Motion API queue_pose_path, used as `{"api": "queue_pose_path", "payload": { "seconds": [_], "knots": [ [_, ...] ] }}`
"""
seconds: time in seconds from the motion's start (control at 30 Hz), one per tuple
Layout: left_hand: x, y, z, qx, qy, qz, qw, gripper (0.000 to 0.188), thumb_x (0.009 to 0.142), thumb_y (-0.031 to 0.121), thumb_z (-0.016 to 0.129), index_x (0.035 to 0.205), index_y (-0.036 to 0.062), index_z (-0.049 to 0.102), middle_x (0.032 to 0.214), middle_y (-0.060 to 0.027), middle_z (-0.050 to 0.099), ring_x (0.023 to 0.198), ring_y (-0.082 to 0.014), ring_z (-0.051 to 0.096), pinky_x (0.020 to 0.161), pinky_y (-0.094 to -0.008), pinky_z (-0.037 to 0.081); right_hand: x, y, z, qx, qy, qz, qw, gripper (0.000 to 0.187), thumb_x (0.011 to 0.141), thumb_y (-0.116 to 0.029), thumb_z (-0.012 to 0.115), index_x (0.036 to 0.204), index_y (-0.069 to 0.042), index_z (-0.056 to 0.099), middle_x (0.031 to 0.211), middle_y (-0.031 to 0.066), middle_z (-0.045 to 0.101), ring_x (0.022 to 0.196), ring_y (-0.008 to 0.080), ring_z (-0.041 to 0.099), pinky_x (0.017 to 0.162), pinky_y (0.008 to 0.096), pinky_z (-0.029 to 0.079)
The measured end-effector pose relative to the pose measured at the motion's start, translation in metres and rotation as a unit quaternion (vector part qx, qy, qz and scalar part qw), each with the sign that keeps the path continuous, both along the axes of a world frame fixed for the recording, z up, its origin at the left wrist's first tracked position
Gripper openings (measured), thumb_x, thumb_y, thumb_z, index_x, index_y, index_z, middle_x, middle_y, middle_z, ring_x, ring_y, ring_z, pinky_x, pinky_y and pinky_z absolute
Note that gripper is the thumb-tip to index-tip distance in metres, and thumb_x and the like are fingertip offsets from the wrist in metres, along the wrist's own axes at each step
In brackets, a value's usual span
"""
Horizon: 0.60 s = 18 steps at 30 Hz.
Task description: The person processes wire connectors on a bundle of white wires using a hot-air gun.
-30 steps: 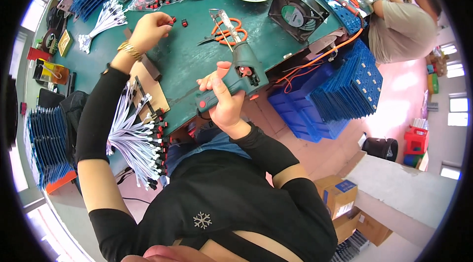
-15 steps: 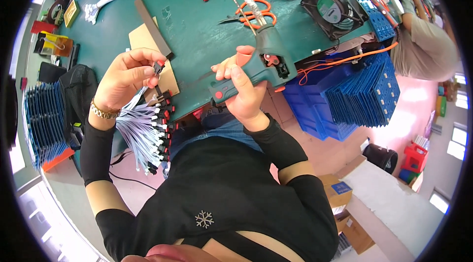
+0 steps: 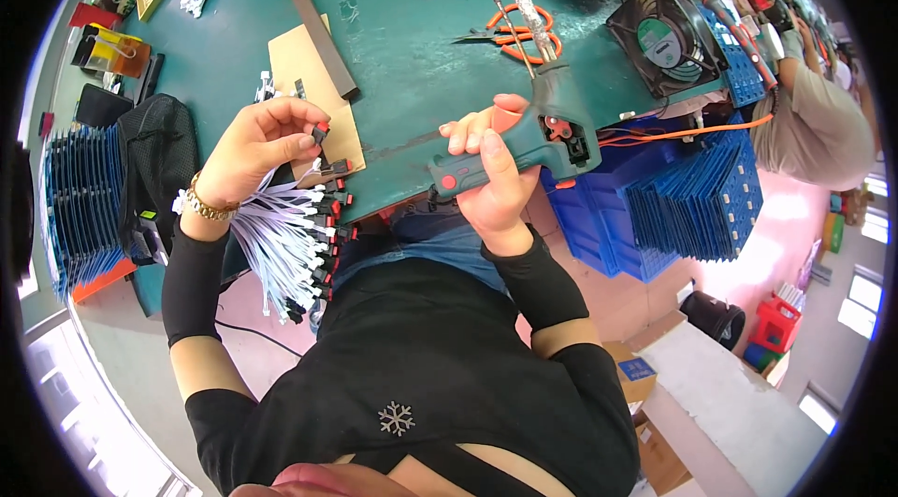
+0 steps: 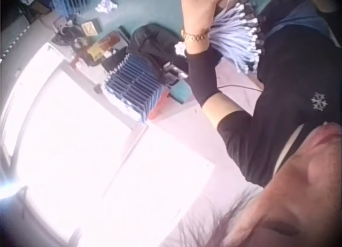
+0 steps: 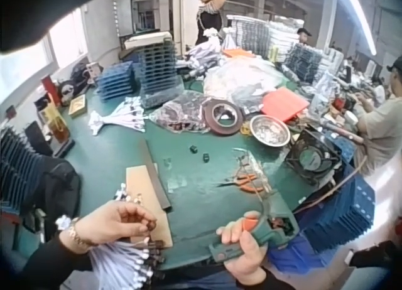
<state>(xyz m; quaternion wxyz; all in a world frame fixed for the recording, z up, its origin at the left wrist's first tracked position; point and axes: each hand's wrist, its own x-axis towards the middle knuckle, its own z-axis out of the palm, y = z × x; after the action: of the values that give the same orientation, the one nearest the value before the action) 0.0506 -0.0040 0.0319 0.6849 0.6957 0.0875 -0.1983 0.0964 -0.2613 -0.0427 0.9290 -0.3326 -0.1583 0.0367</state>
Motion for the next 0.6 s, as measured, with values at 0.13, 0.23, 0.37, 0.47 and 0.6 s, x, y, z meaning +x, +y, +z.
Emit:
{"api": "queue_pose_path", "payload": {
  "seconds": [0.13, 0.23, 0.37, 0.47, 0.6],
  "knots": [
    [0.001, 0.004, -0.003, -0.011, -0.005, -0.001, 1.0, 0.024, 0.087, 0.003, 0.06, 0.11, -0.0028, 0.059, 0.097, -0.0013, 0.062, 0.085, -0.0066, 0.06, 0.078, -0.0215, 0.049, 0.001, 0.0, -0.001, -0.008, -0.009, 0.0, 1.0, 0.035, 0.089, -0.013, 0.055, 0.122, -0.007, 0.043, 0.078, 0.0028, 0.049, 0.076, 0.0168, 0.053, 0.084, 0.041, 0.045],
    [0.001, 0.005, -0.007, 0.014, -0.026, -0.008, 1.0, 0.023, 0.087, 0.002, 0.058, 0.11, -0.0032, 0.059, 0.097, -0.0021, 0.062, 0.085, -0.0067, 0.06, 0.077, -0.0216, 0.049, 0.0, -0.001, -0.001, -0.007, -0.005, 0.0, 1.0, 0.036, 0.089, -0.013, 0.055, 0.122, -0.007, 0.043, 0.078, 0.0028, 0.049, 0.076, 0.0168, 0.052, 0.084, 0.041, 0.045],
    [0.0, 0.002, -0.01, 0.1, -0.084, -0.032, 0.991, 0.022, 0.085, -0.004, 0.056, 0.107, -0.0031, 0.06, 0.092, -0.0027, 0.059, 0.074, -0.0076, 0.059, 0.065, -0.0222, 0.05, -0.001, -0.001, -0.002, -0.002, -0.008, 0.008, 1.0, 0.036, 0.089, -0.013, 0.055, 0.123, -0.007, 0.043, 0.079, 0.0028, 0.049, 0.076, 0.0168, 0.052, 0.084, 0.041, 0.045],
    [-0.003, 0.002, -0.013, 0.286, -0.204, -0.109, 0.93, 0.024, 0.082, -0.006, 0.055, 0.104, -0.0006, 0.062, 0.089, -0.0048, 0.057, 0.068, -0.0083, 0.057, 0.06, -0.0235, 0.048, -0.002, -0.001, -0.002, -0.008, -0.01, 0.007, 1.0, 0.037, 0.089, -0.013, 0.055, 0.123, -0.007, 0.043, 0.079, 0.0028, 0.049, 0.077, 0.0168, 0.052, 0.084, 0.041, 0.045],
    [-0.005, -0.006, -0.015, 0.344, -0.269, -0.106, 0.893, 0.025, 0.079, -0.007, 0.056, 0.101, 0.0024, 0.064, 0.089, -0.007, 0.056, 0.065, -0.0125, 0.057, 0.059, -0.0244, 0.047, -0.002, -0.001, -0.001, -0.01, -0.009, 0.01, 1.0, 0.037, 0.088, -0.013, 0.055, 0.123, -0.007, 0.043, 0.079, 0.0028, 0.049, 0.077, 0.0166, 0.052, 0.084, 0.0409, 0.045]
  ]
}}
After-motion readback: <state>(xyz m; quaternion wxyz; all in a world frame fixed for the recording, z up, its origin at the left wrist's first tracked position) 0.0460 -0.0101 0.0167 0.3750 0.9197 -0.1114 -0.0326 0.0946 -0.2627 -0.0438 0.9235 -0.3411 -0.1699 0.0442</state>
